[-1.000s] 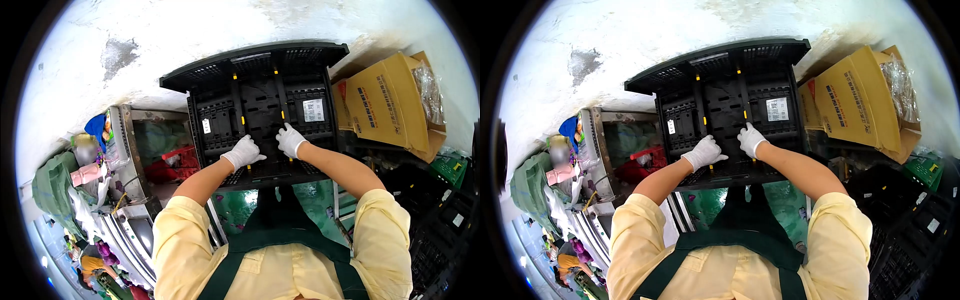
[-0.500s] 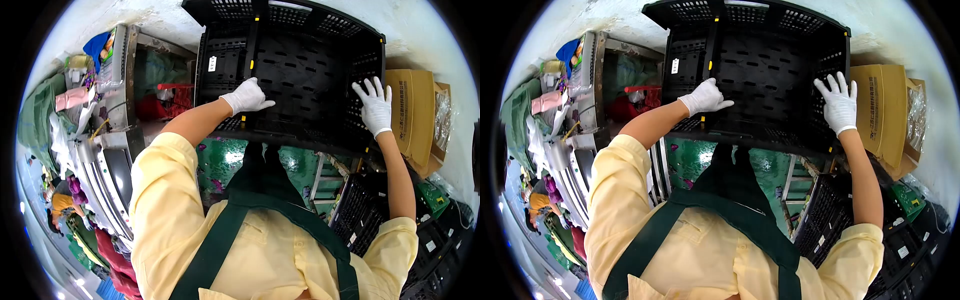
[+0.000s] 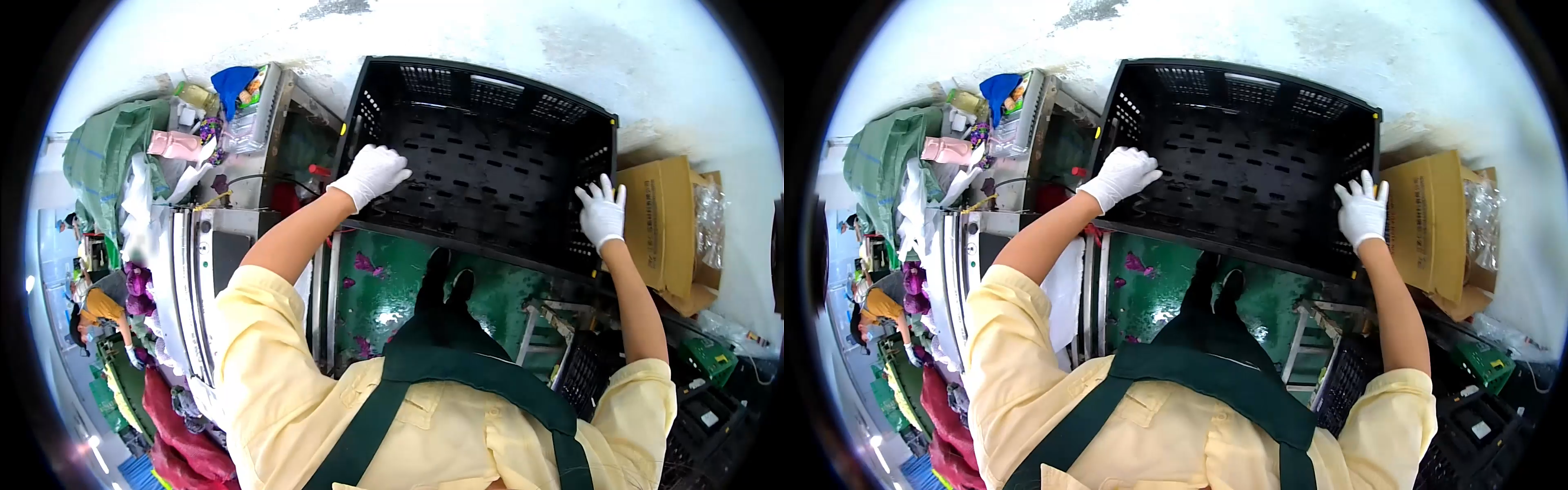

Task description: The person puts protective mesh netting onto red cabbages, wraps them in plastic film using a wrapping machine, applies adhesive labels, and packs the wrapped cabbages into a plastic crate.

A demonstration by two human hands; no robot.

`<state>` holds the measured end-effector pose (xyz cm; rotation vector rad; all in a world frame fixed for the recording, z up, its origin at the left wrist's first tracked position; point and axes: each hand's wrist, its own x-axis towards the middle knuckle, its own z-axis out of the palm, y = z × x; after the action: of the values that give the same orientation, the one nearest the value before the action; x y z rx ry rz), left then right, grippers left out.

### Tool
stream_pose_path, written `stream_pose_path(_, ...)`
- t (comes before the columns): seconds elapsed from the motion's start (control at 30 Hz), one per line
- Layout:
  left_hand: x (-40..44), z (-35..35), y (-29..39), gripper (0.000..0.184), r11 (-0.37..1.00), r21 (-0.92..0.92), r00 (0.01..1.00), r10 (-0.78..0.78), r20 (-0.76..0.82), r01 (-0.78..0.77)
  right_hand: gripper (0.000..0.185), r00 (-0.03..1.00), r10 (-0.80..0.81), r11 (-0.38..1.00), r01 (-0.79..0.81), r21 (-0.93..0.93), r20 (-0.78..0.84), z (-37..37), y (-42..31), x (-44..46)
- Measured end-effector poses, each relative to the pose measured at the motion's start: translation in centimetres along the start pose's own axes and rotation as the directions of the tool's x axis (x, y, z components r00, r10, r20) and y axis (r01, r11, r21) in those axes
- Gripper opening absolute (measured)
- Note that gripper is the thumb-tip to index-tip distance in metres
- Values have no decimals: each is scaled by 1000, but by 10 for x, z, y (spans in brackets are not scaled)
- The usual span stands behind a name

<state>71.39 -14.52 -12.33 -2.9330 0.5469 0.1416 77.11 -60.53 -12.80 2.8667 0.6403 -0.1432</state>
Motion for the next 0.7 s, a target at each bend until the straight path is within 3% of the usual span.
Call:
stream_pose_path(0.03, 6, -19, 11, 31, 997, 31, 998, 68, -8, -68, 45, 989, -58, 998, 61, 16, -135, -11, -10, 5)
stream_pose_path(0.07, 3, -23, 21, 36, 991, 56, 982, 129, -135, -123, 47, 962, -113, 992, 123, 24, -249, -20, -21, 8)
stream_pose_path(0.17, -14, -25, 19, 52, 961, 159, 958, 248, -146, -225, 54, 902, -285, 955, 295, -18, -324, -45, -44, 8)
stream_pose_path(0.2, -27, -11, -14, 55, 968, 165, 976, 204, -74, -190, 55, 915, -298, 952, 304, -18, -272, -36, -39, 9)
stream_pose_path(0.27, -50, 1, -38, 56, 953, 299, 992, 5, 129, -44, 56, 977, -210, 893, 203, -402, 27, 31, -2, 4)
stream_pose_path(0.3, -46, 6, -34, 55, 984, 179, 995, 3, -102, 15, 55, 961, -249, 968, 244, -61, -121, 16, -6, -7)
stream_pose_path(0.33, -55, 16, -22, 54, 998, 36, 955, -46, -293, 60, 55, 982, -190, 982, 190, 10, -9, -4, -10, -4)
stream_pose_path(0.37, -60, -15, -8, 48, 981, -76, 919, -195, -344, 180, 56, 900, -229, 962, 267, 55, -370, 1, -3, -1)
stream_pose_path(0.4, -84, -43, 28, 37, 883, -406, 852, -389, -350, 236, 54, 887, -169, 964, 240, 117, -429, -7, -12, -26)
stream_pose_path(0.43, -115, -54, 55, 30, 785, -581, 736, -522, -431, 216, 51, 890, -104, 958, 209, 195, -444, -24, -21, -40)
stream_pose_path(0.47, -149, -62, 80, 28, 624, -774, 707, -597, -380, 110, 48, 870, -95, 958, 212, 192, -484, -43, -31, -55)
stream_pose_path(0.5, -185, -66, 105, 26, 535, -844, 699, -619, -358, 41, 47, 855, -80, 947, 226, 229, -513, -56, -40, -69)
stream_pose_path(0.53, -221, -71, 134, 26, 373, -927, 711, -662, -236, 40, 46, 833, -74, 935, 250, 253, -549, -61, -46, -85)
stream_pose_path(0.63, -322, -81, 192, 25, 121, -971, 679, -732, 53, 206, 38, 812, -85, 835, 375, 403, -578, -71, -95, -113)
stream_pose_path(0.7, -383, -90, 213, 25, 3, -971, 503, -856, 122, 241, 36, 769, -183, 660, 558, 504, -612, -89, -165, -125)
